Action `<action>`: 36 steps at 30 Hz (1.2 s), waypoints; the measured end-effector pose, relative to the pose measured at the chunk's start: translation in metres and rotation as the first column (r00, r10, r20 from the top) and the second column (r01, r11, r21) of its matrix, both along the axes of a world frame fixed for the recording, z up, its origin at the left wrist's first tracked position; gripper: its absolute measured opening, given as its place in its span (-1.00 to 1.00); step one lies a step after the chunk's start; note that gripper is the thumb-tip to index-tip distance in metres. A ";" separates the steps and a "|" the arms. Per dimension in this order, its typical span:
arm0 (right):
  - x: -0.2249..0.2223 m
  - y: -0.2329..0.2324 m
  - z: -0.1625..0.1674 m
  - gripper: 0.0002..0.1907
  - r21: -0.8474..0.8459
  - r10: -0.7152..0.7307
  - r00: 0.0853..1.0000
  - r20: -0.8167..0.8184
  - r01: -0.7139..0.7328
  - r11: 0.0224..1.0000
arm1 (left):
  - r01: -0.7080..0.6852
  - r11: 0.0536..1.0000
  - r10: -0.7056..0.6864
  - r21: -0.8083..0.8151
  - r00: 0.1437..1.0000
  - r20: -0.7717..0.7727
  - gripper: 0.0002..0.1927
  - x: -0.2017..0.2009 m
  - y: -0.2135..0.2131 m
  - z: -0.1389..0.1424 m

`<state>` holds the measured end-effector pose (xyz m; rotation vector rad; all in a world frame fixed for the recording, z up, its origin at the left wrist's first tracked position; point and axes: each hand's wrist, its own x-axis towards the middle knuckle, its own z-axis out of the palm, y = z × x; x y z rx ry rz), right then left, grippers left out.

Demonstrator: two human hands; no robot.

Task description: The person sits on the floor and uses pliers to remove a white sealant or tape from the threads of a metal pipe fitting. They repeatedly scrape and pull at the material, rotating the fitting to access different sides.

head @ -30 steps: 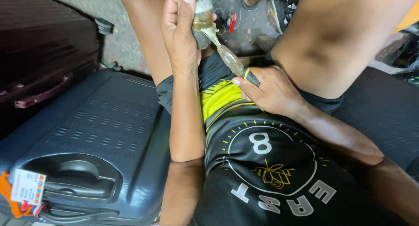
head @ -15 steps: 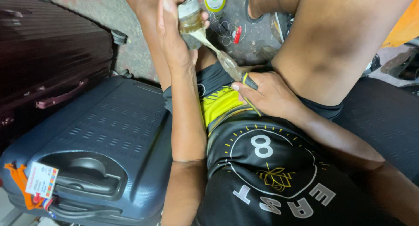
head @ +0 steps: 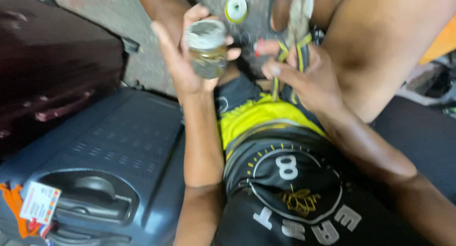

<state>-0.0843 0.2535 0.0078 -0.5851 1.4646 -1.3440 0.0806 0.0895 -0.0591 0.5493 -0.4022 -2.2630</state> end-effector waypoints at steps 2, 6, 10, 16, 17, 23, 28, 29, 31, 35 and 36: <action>0.009 -0.011 0.004 -0.73 0.134 0.065 0.997 -0.046 -0.059 0.989 | -0.026 0.998 0.023 0.053 0.998 0.065 -0.22 -0.006 0.015 0.000; 0.021 -0.031 0.002 -0.49 0.084 0.167 0.935 -0.314 -0.149 0.985 | -0.074 0.990 0.103 -0.121 0.960 0.261 -0.26 -0.023 0.031 -0.011; 0.024 -0.028 -0.005 -0.58 0.153 -0.019 0.998 -0.067 0.029 0.988 | 0.034 0.881 0.254 -0.473 0.807 0.533 -0.27 -0.030 0.038 -0.013; 0.009 -0.023 -0.027 -0.47 0.076 -0.088 0.896 -0.435 0.134 0.988 | 0.225 0.784 0.327 -0.578 0.642 0.693 -0.67 -0.017 0.047 0.028; 0.009 -0.023 -0.031 -0.44 0.029 -0.105 0.865 -0.490 0.137 0.990 | 0.345 0.705 0.298 -0.620 0.649 0.700 -0.71 -0.015 0.048 0.035; 0.010 -0.023 -0.038 -0.42 0.014 -0.022 0.790 -0.613 0.038 0.999 | 0.491 0.692 0.149 -0.530 0.621 0.769 -0.74 -0.001 0.048 0.042; 0.016 -0.033 -0.020 -0.38 -0.101 0.020 0.820 -0.573 -0.095 0.990 | 0.450 0.816 -0.078 -0.363 0.708 0.702 -0.77 0.020 0.042 0.028; 0.014 -0.038 -0.016 -0.35 -0.128 0.042 0.858 -0.512 -0.125 0.984 | 0.407 0.849 -0.093 -0.338 0.744 0.661 -0.78 0.023 0.042 0.026; 0.007 -0.048 -0.018 -0.47 -0.103 0.067 0.940 -0.335 -0.107 0.989 | 0.315 0.913 -0.057 -0.258 0.726 0.685 -0.86 0.031 0.039 0.022; -0.051 -0.097 -0.085 -0.70 0.124 0.152 0.973 -0.173 -0.131 0.984 | 0.149 0.817 0.208 -0.557 0.824 0.527 -0.72 0.042 0.022 0.010; -0.067 -0.110 -0.114 -0.75 0.209 0.232 0.950 -0.208 -0.189 0.960 | 0.158 0.825 0.231 -0.543 0.782 0.578 -0.70 0.045 0.020 0.007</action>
